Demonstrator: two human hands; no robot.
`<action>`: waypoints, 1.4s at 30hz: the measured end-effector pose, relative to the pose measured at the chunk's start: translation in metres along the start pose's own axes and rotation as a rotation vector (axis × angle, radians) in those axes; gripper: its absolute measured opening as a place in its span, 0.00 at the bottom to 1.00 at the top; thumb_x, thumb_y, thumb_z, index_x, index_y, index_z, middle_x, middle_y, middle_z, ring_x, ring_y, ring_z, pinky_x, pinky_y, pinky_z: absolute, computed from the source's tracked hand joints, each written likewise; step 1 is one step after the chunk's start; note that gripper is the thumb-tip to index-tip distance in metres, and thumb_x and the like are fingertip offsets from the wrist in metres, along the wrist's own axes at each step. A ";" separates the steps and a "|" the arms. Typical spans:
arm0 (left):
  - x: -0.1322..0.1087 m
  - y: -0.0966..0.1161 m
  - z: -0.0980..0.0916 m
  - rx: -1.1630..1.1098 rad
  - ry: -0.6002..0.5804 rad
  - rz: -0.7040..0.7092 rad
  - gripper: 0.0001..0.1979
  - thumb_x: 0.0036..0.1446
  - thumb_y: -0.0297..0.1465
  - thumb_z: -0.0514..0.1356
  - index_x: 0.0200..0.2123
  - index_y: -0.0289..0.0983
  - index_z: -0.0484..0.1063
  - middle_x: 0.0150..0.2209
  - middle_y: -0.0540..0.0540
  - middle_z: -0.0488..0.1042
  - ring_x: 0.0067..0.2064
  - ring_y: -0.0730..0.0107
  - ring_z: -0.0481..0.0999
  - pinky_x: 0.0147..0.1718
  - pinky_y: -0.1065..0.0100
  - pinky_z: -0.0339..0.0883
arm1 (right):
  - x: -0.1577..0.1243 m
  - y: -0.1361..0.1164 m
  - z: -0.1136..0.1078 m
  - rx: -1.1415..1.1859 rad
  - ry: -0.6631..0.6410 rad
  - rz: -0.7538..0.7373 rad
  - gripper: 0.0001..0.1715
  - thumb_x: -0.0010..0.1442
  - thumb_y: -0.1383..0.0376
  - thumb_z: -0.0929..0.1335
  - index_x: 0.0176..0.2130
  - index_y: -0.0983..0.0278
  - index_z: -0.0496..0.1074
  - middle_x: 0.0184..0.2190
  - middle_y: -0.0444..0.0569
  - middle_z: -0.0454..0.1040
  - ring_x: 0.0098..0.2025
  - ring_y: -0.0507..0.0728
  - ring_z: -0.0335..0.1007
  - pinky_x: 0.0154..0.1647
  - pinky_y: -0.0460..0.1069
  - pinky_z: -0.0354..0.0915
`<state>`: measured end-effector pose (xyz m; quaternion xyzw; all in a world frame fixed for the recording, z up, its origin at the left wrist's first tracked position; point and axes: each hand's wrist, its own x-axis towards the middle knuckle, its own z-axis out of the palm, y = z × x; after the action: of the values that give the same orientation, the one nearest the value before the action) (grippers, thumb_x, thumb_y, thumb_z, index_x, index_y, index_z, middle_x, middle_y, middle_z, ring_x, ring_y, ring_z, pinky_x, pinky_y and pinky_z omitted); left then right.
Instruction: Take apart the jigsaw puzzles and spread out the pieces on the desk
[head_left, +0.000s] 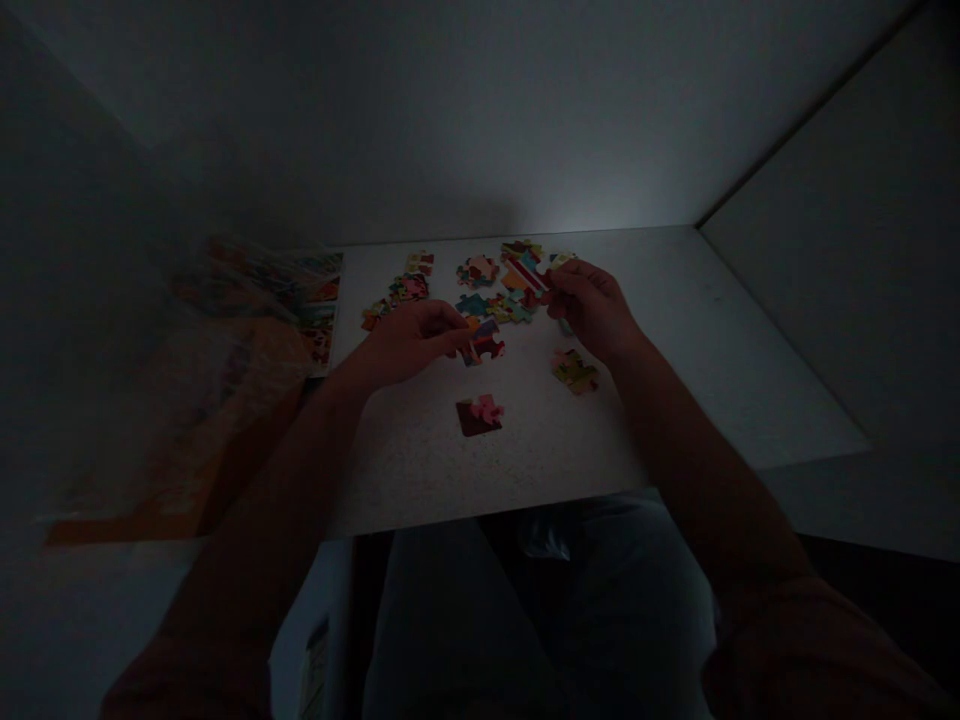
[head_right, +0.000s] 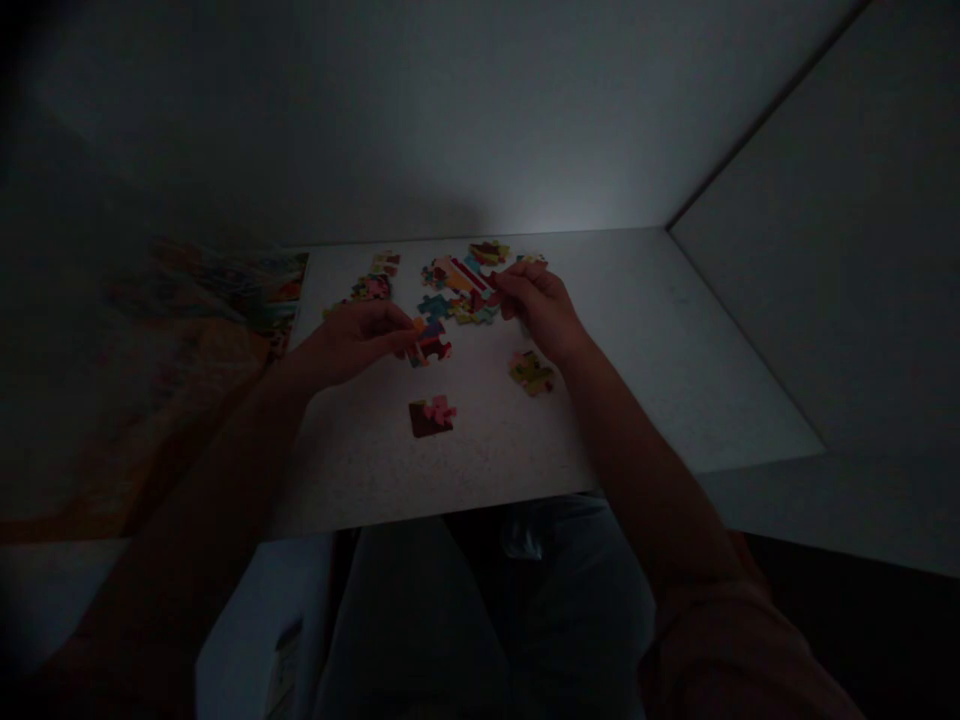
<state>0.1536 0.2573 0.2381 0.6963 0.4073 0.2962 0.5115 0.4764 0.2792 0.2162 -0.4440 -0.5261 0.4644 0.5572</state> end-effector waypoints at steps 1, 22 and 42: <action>0.000 0.002 0.001 0.001 0.007 -0.013 0.26 0.68 0.57 0.78 0.42 0.40 0.84 0.42 0.40 0.90 0.44 0.57 0.91 0.45 0.60 0.84 | 0.000 0.001 0.000 -0.002 -0.006 -0.003 0.36 0.57 0.34 0.89 0.34 0.54 0.77 0.29 0.42 0.81 0.26 0.52 0.70 0.26 0.49 0.66; 0.002 -0.004 0.000 0.767 0.171 0.138 0.14 0.79 0.47 0.69 0.48 0.42 0.86 0.41 0.42 0.85 0.44 0.53 0.83 0.53 0.53 0.78 | -0.010 -0.014 -0.052 -0.314 -0.095 0.060 0.32 0.62 0.33 0.83 0.33 0.54 0.78 0.27 0.43 0.74 0.29 0.57 0.66 0.33 0.55 0.67; 0.004 -0.005 0.004 0.717 0.192 0.224 0.18 0.79 0.50 0.64 0.48 0.43 0.84 0.45 0.39 0.87 0.49 0.46 0.85 0.54 0.51 0.75 | -0.130 -0.008 -0.095 -1.248 0.063 -0.104 0.23 0.83 0.55 0.70 0.67 0.53 0.89 0.74 0.62 0.85 0.75 0.81 0.79 0.78 0.80 0.69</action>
<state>0.1571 0.2595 0.2323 0.8402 0.4523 0.2530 0.1595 0.5695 0.1490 0.1963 -0.6729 -0.7025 0.0285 0.2301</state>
